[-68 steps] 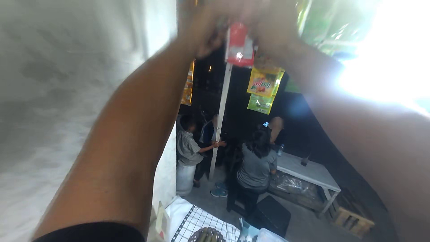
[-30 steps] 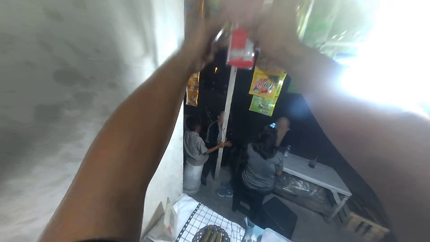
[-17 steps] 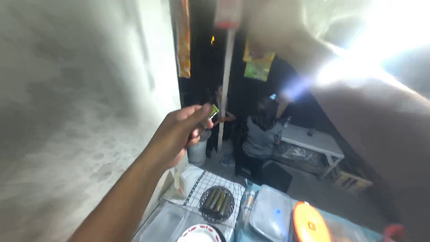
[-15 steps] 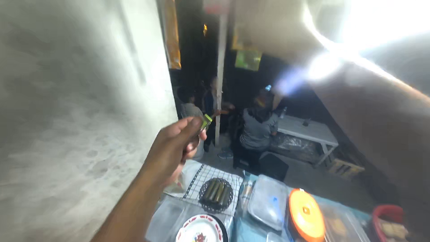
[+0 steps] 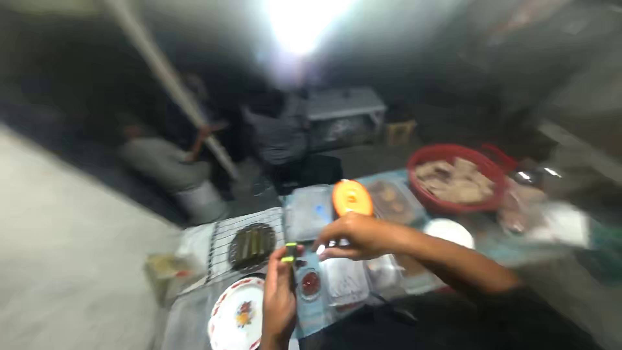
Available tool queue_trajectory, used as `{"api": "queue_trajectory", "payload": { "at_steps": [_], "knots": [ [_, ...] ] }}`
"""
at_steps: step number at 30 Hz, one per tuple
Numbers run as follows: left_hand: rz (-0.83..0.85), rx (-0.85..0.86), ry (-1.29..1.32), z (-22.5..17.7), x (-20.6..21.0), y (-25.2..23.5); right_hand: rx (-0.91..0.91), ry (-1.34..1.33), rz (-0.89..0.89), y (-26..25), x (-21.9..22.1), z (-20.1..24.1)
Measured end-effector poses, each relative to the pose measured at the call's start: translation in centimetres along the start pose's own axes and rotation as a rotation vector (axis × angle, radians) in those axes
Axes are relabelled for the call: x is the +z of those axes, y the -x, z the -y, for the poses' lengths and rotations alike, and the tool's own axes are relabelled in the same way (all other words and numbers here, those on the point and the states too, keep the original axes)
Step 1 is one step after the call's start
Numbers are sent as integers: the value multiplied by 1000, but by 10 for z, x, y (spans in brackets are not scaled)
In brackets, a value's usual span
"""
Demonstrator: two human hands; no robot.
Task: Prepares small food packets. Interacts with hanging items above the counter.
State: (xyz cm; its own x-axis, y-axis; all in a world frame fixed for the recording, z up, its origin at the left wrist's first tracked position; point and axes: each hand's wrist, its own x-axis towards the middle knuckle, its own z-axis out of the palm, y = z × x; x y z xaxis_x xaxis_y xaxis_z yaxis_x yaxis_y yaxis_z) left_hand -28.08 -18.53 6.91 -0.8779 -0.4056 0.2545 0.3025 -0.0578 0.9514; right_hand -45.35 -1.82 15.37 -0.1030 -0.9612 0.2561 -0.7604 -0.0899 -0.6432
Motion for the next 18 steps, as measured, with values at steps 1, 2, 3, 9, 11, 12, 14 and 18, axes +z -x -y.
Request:
{"api": "queue_trajectory", "payload": {
  "at_steps": [1, 2, 3, 9, 11, 12, 14, 18],
  "knots": [
    [55, 20, 19, 10, 15, 7, 49, -65, -60, 23, 18, -7],
    [119, 15, 66, 21, 30, 14, 107, -130, -107, 45, 35, -11],
    [176, -9, 125, 32, 46, 21, 160, -187, -152, 66, 51, -12],
    [407, -280, 282, 70, 160, 73, 423, -224, -398, 204, 86, -4],
    [448, -322, 270, 82, 192, 83, 561, -236, -479, 259, 72, -1],
    [440, -338, 287, 87, 203, 86, 652, -253, -560, 288, 63, -1],
    [421, -306, 286, 92, 218, 85, 847, -235, -800, 347, 51, -10],
    [341, -134, 19, 34, 212, 55, 1276, 21, -1120, 469, 38, -66]
  ]
}}
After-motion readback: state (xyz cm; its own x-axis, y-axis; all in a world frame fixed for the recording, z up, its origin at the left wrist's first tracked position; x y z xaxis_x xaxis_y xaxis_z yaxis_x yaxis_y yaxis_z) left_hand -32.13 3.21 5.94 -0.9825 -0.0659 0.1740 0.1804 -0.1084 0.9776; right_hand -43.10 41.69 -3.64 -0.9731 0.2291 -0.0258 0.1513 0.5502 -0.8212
